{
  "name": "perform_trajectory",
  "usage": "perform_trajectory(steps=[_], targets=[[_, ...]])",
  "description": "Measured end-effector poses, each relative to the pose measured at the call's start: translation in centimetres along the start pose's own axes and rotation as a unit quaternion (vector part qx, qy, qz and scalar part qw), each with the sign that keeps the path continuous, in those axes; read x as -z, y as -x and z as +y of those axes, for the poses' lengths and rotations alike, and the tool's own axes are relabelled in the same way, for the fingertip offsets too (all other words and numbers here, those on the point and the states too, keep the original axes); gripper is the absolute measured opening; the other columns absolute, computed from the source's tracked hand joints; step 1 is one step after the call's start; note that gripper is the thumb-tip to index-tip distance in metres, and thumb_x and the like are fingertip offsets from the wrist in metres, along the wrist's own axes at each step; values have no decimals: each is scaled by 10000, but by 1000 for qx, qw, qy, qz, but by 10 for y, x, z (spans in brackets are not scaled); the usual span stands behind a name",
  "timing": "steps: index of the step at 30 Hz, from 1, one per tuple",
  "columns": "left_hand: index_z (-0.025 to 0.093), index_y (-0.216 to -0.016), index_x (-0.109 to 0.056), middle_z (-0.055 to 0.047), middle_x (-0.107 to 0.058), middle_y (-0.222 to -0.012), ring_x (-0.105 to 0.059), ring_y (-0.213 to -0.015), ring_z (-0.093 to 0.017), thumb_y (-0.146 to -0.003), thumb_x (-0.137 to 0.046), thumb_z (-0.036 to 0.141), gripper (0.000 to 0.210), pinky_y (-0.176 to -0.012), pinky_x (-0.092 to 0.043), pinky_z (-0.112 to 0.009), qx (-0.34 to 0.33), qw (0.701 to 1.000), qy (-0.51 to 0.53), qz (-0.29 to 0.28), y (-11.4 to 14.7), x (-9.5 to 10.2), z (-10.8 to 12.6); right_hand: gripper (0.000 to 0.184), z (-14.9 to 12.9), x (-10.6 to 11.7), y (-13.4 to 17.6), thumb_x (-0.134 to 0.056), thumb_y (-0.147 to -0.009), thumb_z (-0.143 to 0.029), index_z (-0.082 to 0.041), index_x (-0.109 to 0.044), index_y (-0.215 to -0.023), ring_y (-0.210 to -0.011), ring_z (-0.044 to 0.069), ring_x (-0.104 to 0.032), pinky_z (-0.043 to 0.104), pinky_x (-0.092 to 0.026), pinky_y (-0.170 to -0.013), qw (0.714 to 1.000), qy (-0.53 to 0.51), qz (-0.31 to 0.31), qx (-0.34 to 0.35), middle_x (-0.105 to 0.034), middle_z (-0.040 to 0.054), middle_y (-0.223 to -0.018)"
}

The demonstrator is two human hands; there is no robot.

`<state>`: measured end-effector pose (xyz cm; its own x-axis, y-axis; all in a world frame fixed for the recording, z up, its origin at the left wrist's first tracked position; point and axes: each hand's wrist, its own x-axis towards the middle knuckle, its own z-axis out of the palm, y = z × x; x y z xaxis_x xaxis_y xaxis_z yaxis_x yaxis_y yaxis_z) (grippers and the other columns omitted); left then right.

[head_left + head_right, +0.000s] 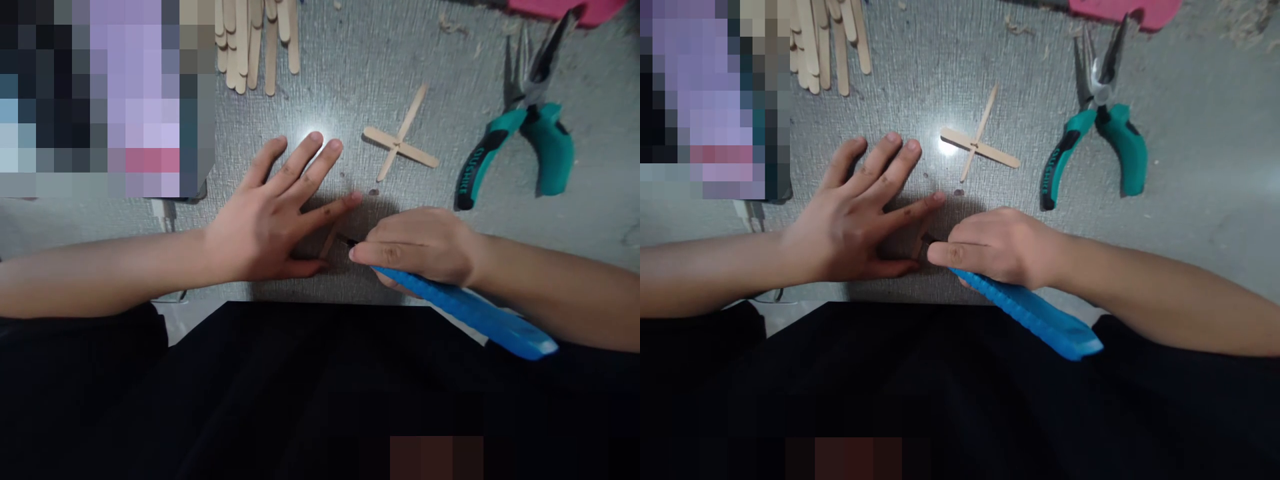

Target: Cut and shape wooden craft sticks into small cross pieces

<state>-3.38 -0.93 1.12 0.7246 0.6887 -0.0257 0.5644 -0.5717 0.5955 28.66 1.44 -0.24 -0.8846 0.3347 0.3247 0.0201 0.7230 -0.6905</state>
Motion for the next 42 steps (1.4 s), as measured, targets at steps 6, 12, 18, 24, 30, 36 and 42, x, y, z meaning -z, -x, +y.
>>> perform_trajectory(steps=[6,12,18,24,30,36,42], targets=[[259,-1526,-642,-118,-431,-1934,-353,-1827,-481,-1043,-667,349,492,-1436,-304,-817,-19,999,-42,29,3,9,1,294,-9,8,-2,-626,-1209,-235,-224,-620,-1502,-833,166,-745,315,-551,-760,999,24,-20,-18,-794,-12,-965],[218,-1067,-771,-75,-803,-1445,-678,-1403,-325,-1088,-574,254,201,-1260,-530,-636,-22,992,-54,115,2,0,-5,292,-12,13,-7,-637,-1178,-217,-233,-649,-1470,-833,195,-797,328,-602,-742,999,20,-26,-42,-836,7,-1006],[225,-1016,-785,-87,-805,-1059,-685,-1047,-288,-1136,-542,333,291,-971,-596,-576,8,987,-114,112,0,-3,-4,247,-13,9,-8,-703,-1151,-244,-239,-698,-1398,-746,172,-800,301,-600,-688,997,-1,3,-73,-855,1,-981],[216,-1093,-835,-95,-809,-1106,-797,-1138,-342,-1182,-435,362,434,-914,-658,-610,-6,985,-151,85,-3,2,9,220,-21,9,-13,-745,-1086,-296,-287,-761,-1305,-592,176,-752,302,-622,-625,983,27,45,-176,-780,-64,-757],[124,-1313,-790,-173,-822,-1338,-809,-1242,-359,-1214,-412,438,501,-1002,-693,-584,7,983,-180,41,7,3,24,265,-22,11,-13,-758,-1063,-354,-329,-723,-1325,-839,212,-875,319,-654,-730,979,51,39,-192,-881,-47,-970],[208,-1732,-529,-186,-378,-1939,-388,-1806,-488,-1154,-617,598,703,-1459,-415,-646,-39,979,-198,23,33,-15,39,310,-20,9,-7,-739,-1092,-426,-371,-696,-1394,-827,250,-880,387,-692,-757,976,43,19,-215,-880,-45,-936],[296,-1919,-193,-162,-101,-2027,-227,-1851,-547,-1051,-660,832,1122,-1496,-280,-721,-27,986,-162,-10,29,-31,30,231,-22,5,-14,-722,-1089,-385,-362,-690,-1316,-821,267,-890,403,-682,-700,979,66,60,-183,-888,-47,-934]])
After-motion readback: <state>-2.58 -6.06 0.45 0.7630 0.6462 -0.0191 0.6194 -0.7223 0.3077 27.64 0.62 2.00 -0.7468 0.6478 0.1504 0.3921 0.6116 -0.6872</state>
